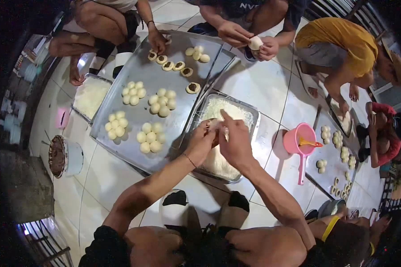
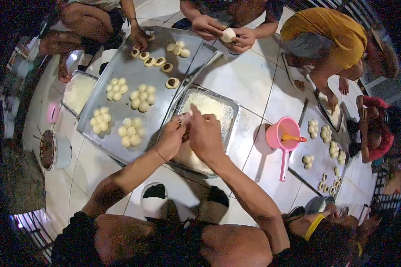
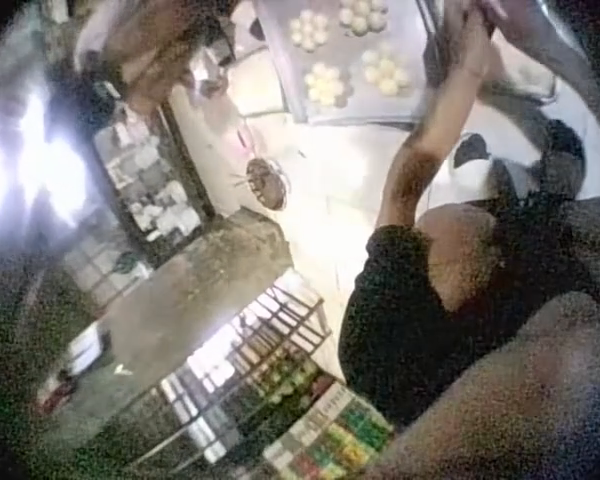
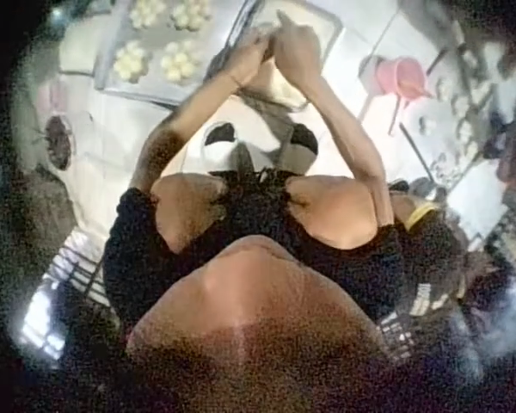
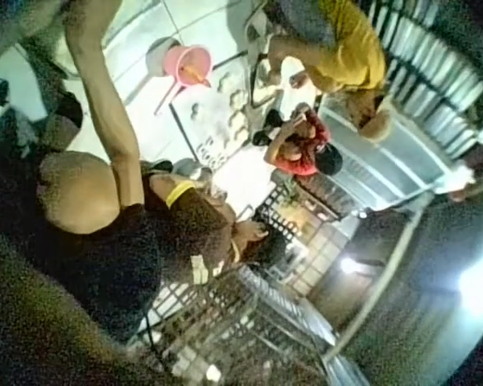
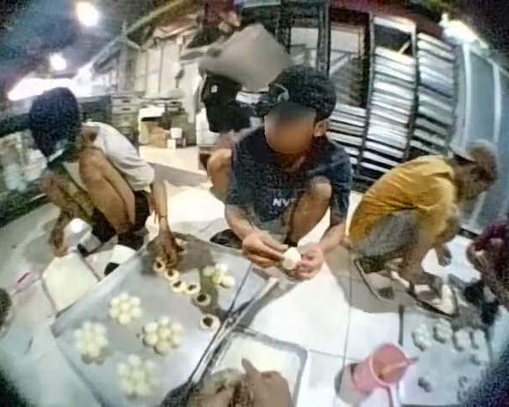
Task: Shaping bread dough balls and placing them onto baking trays.
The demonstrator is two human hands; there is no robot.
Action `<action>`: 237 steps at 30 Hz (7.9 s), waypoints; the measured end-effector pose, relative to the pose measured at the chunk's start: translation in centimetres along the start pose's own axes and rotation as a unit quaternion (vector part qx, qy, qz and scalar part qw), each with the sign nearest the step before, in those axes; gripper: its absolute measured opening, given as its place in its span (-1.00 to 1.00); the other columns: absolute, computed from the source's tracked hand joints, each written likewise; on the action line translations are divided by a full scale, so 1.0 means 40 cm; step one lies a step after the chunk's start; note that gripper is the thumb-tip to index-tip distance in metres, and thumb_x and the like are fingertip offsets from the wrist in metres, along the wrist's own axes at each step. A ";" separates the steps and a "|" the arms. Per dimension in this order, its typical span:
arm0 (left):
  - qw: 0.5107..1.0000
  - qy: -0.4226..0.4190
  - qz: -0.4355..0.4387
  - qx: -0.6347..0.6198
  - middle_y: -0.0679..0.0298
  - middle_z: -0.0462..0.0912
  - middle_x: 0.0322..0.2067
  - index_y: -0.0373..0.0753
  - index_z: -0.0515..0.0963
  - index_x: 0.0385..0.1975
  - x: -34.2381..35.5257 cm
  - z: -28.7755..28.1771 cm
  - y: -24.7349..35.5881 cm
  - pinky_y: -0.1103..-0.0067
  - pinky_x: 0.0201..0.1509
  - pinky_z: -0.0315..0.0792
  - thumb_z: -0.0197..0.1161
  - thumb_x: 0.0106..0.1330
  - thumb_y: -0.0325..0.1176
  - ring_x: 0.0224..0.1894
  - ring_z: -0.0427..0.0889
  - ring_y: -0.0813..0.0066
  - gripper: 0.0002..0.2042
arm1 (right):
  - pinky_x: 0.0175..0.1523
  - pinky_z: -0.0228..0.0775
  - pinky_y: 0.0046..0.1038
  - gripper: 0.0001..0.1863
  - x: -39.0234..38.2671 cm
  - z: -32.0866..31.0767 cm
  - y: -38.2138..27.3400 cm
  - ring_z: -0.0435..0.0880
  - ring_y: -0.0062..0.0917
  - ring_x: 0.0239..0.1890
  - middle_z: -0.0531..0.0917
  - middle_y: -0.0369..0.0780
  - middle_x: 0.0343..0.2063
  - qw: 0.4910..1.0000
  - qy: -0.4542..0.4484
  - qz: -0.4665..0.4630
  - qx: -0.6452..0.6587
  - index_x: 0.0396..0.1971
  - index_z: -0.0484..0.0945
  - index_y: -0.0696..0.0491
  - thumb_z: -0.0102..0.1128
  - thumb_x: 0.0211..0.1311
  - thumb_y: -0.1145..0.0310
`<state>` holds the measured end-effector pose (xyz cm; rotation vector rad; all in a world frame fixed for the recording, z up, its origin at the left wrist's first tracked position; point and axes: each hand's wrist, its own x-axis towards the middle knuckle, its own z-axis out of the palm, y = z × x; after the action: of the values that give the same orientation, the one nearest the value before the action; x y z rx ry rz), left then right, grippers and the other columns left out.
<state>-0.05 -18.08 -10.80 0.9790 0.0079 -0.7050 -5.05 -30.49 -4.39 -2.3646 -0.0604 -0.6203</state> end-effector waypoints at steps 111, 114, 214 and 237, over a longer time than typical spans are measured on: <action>0.613 0.301 0.184 0.707 0.06 0.52 -0.07 -0.30 0.46 0.03 0.736 -0.636 0.450 0.19 0.04 0.39 0.19 0.13 -0.38 -0.07 0.51 0.01 -0.58 | -0.17 0.43 -0.55 -0.83 0.043 -0.056 0.155 0.56 -0.41 -0.17 0.60 -0.11 -0.19 0.965 -0.068 0.235 0.093 -0.29 0.58 0.19 0.10 0.11 0.65; 0.515 0.365 0.331 0.702 0.02 0.49 -0.01 -0.31 0.40 0.11 0.690 -0.682 0.418 0.23 0.05 0.40 0.13 0.17 -0.31 -0.02 0.49 0.00 -0.52 | -0.18 0.43 -0.55 -0.82 0.039 -0.036 0.188 0.56 -0.42 -0.20 0.59 -0.12 -0.18 0.961 -0.109 0.242 0.085 -0.28 0.58 0.20 0.11 0.09 0.66; 0.983 -0.075 0.094 0.138 0.22 0.54 -0.23 -0.32 0.44 -0.02 -0.055 0.102 0.189 0.68 -0.22 0.41 -0.03 0.44 -0.36 -0.26 0.49 0.58 -0.76 | -0.23 0.44 -0.61 -0.78 0.094 -0.111 -0.021 0.57 -0.57 -0.38 0.65 -0.17 -0.32 0.903 -0.082 0.231 0.352 -0.19 0.56 0.26 0.21 0.13 0.60; 0.607 0.466 0.341 0.546 0.13 0.60 -0.19 -0.22 0.53 -0.04 0.615 -0.594 0.489 0.41 -0.04 0.45 0.17 0.18 -0.30 -0.13 0.55 0.21 -0.66 | -0.08 0.45 -0.52 -0.87 0.035 -0.062 0.187 0.55 -0.50 -0.22 0.60 -0.13 -0.22 0.895 -0.075 0.341 0.277 -0.25 0.57 0.22 0.14 0.23 0.54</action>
<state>37.00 -6.38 -17.38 2.2819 0.1231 0.7534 -3.33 -37.96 -6.69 -1.7016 0.4510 -0.0508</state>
